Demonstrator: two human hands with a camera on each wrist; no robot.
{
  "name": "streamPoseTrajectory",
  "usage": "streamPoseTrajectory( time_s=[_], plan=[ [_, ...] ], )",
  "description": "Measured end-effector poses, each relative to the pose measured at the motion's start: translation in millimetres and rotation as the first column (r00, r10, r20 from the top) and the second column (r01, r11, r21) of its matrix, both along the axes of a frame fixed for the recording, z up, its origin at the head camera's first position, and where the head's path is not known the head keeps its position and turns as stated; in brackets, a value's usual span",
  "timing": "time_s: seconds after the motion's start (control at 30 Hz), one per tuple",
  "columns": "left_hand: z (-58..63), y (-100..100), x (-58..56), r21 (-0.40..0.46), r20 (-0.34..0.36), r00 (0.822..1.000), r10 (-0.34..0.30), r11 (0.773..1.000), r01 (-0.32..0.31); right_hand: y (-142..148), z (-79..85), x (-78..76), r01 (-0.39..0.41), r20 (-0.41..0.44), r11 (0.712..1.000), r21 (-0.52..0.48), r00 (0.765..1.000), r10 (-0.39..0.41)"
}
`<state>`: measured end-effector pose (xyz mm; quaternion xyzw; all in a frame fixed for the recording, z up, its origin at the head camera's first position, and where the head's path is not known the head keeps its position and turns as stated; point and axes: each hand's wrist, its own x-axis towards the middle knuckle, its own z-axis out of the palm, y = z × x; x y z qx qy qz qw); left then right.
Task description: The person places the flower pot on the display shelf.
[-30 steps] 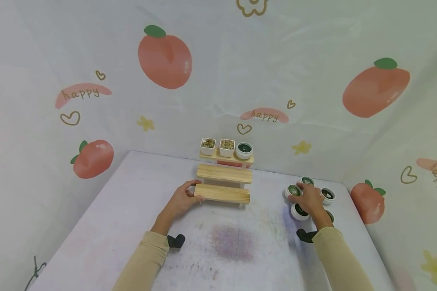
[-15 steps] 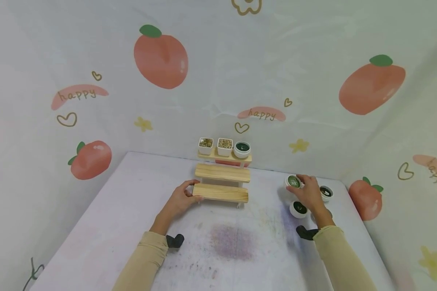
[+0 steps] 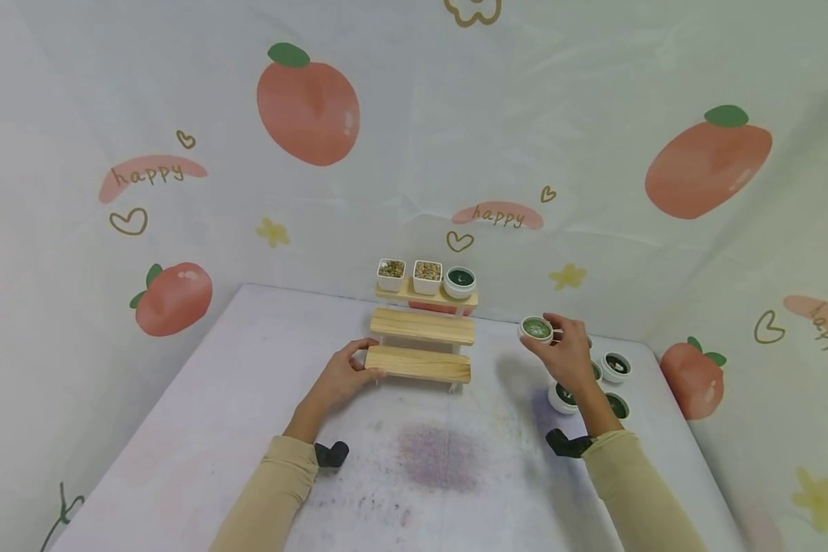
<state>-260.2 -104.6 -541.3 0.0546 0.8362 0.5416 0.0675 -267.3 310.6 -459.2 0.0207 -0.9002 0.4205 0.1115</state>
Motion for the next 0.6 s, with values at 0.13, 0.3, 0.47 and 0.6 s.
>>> streamPoseTrajectory(
  time_s=[0.13, 0.3, 0.47, 0.6],
  plan=[
    [-0.1, 0, -0.7, 0.009, -0.001, 1.000, -0.004, 1.000, 0.004, -17, -0.9, 1.9, 0.004, -0.027, 0.997, -0.072, 1.000, -0.006],
    [-0.7, 1, -1.1, 0.027, 0.004, 1.000, -0.008, 1.000, 0.007, -38, -4.8, 3.0, 0.013, -0.039, 0.984, -0.179, 0.999, -0.021],
    [-1.5, 1, -0.5, 0.030, 0.007, 1.000, -0.005, 1.000, 0.004, -54, -8.6, 3.6, -0.020, -0.078, 0.980, -0.200, 0.997, 0.005],
    [-1.4, -1, -0.8, 0.026, 0.005, 1.000, -0.005, 1.000, 0.005, -70, -10.5, 3.5, -0.061, -0.134, 0.981, -0.185, 0.990, 0.037]
  ],
)
